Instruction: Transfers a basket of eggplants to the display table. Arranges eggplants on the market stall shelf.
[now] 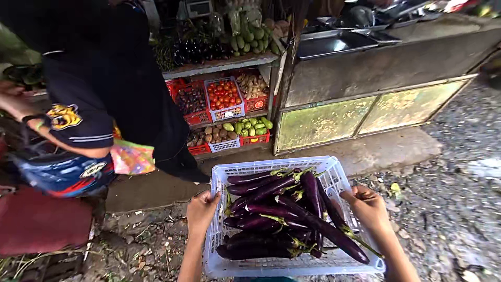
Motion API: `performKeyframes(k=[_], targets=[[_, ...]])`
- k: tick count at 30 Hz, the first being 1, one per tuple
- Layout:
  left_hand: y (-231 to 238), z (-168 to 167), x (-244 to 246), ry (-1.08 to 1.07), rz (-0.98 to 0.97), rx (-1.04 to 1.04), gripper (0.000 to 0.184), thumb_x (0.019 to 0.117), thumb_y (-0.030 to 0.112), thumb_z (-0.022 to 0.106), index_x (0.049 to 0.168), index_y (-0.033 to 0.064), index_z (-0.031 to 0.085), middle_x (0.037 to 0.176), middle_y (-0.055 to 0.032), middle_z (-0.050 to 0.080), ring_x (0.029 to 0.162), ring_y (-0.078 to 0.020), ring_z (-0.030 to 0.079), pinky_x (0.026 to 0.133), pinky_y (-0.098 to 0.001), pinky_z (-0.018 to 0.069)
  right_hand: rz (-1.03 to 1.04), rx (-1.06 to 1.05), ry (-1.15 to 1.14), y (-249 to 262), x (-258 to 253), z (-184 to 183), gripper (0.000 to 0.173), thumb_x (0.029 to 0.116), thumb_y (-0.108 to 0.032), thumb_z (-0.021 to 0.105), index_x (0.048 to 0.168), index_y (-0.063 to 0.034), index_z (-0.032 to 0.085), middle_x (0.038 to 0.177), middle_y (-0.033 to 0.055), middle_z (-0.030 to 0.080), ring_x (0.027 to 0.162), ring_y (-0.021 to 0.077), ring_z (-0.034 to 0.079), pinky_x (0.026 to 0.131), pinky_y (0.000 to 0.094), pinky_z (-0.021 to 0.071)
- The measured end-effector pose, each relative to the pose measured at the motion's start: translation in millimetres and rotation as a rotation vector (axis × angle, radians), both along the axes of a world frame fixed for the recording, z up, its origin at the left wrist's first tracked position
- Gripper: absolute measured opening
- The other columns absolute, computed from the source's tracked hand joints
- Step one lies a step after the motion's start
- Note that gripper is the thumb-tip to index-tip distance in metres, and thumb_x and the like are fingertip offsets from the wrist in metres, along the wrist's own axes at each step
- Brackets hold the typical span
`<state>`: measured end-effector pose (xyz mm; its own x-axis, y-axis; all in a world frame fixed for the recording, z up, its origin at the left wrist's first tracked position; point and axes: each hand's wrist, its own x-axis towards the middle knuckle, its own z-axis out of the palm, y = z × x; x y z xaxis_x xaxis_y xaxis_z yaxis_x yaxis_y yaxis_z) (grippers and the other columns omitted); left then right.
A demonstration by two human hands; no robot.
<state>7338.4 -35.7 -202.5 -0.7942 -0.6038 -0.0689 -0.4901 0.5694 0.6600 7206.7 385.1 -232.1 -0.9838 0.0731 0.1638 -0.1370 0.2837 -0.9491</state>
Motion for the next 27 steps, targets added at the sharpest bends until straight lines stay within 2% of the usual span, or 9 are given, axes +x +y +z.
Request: performKeyframes(k=[7, 11, 15, 17, 19, 21, 25, 27], targets=[[-92.2, -15.7, -182.2, -0.066, -0.006, 0.045, 0.043, 0.0937, 0.043, 0.072, 0.076, 0.0038, 0.065, 0.068, -0.0089, 0.06, 0.068, -0.0271, 0.059, 0.067, -0.0534, 0.0466, -0.018, 0.033, -0.022, -91.2, -176.0, -10.4, 0.032, 0.0761, -0.005, 0.071, 0.063, -0.0193, 0.045, 0.052, -0.0129, 0.04, 0.044, -0.0029, 0.036, 0.045, 0.0174, 0.0302], [-137.1, -16.2, -263.5, -0.085, 0.016, 0.07, 0.042, 0.0917, 0.041, 0.074, 0.08, 0.0018, 0.067, 0.069, -0.0088, 0.059, 0.068, -0.0261, 0.058, 0.066, -0.0523, 0.0469, 0.095, 0.027, -0.074, -137.9, -276.7, -6.0, 0.034, 0.0827, -0.009, 0.071, 0.065, -0.021, 0.044, 0.051, -0.0135, 0.037, 0.044, -0.003, 0.033, 0.044, 0.017, 0.0282], [-176.8, -15.7, -345.3, -0.111, 0.082, 0.1, 0.04, 0.0889, 0.037, 0.078, 0.084, -0.0007, 0.066, 0.07, -0.0095, 0.058, 0.067, -0.0252, 0.056, 0.066, -0.0514, 0.0469, 0.15, 0.075, -0.142, -191.5, -390.5, -15.3, 0.03, 0.0829, -0.01, 0.071, 0.067, -0.0184, 0.047, 0.052, -0.013, 0.038, 0.044, -0.0025, 0.035, 0.044, 0.0181, 0.03], [-191.0, -14.7, -382.0, -0.211, 0.146, 0.105, 0.043, 0.0895, 0.039, 0.078, 0.087, -0.0022, 0.067, 0.074, -0.0134, 0.061, 0.071, -0.0295, 0.059, 0.07, -0.0555, 0.0485, 0.219, 0.161, -0.195, -216.2, -446.0, -22.1, 0.024, 0.0856, -0.012, 0.07, 0.071, -0.0122, 0.052, 0.055, -0.0089, 0.042, 0.047, 0.0007, 0.039, 0.047, 0.022, 0.0347], [-209.5, -15.2, -417.8, -0.315, 0.213, 0.109, 0.053, 0.091, 0.049, 0.074, 0.091, -0.0036, 0.068, 0.078, -0.0175, 0.064, 0.076, -0.0343, 0.062, 0.074, -0.0595, 0.0496, 0.327, 0.248, -0.263, -242.3, -500.6, -25.6, 0.017, 0.0897, -0.015, 0.068, 0.083, -0.0007, 0.061, 0.063, 0.0013, 0.05, 0.055, 0.0102, 0.048, 0.054, 0.0336, 0.044], [-232.2, -20.0, -444.8, -0.4, 0.265, 0.146, 0.061, 0.0921, 0.058, 0.068, 0.094, -0.003, 0.067, 0.083, -0.0194, 0.064, 0.081, -0.0362, 0.063, 0.077, -0.061, 0.049, 0.432, 0.326, -0.351, -269.7, -545.5, -25.0, 0.021, 0.0929, -0.017, 0.065, 0.093, 0.0042, 0.064, 0.071, 0.0094, 0.057, 0.063, 0.0189, 0.056, 0.061, 0.0431, 0.049], [-276.0, -23.3, -498.1, -0.413, 0.311, 0.237, 0.058, 0.0981, 0.052, 0.064, 0.107, -0.0052, 0.068, 0.098, -0.0248, 0.067, 0.093, -0.0387, 0.064, 0.087, -0.0614, 0.0492, 0.57, 0.466, -0.48, -324.6, -626.0, -18.7, 0.031, 0.0989, -0.023, 0.064, 0.11, 0.0064, 0.065, 0.091, 0.0194, 0.067, 0.082, 0.0301, 0.066, 0.079, 0.0526, 0.0543], [-297.0, -21.7, -525.5, -0.387, 0.324, 0.237, 0.056, 0.1018, 0.051, 0.058, 0.11, -0.0044, 0.068, 0.097, -0.0231, 0.067, 0.09, -0.0355, 0.065, 0.085, -0.0581, 0.0501, 0.6, 0.514, -0.536, -353.9, -661.2, -19.0, 0.033, 0.0995, -0.024, 0.063, 0.113, 0.0065, 0.064, 0.098, 0.0219, 0.067, 0.09, 0.0333, 0.066, 0.085, 0.0547, 0.0527]])
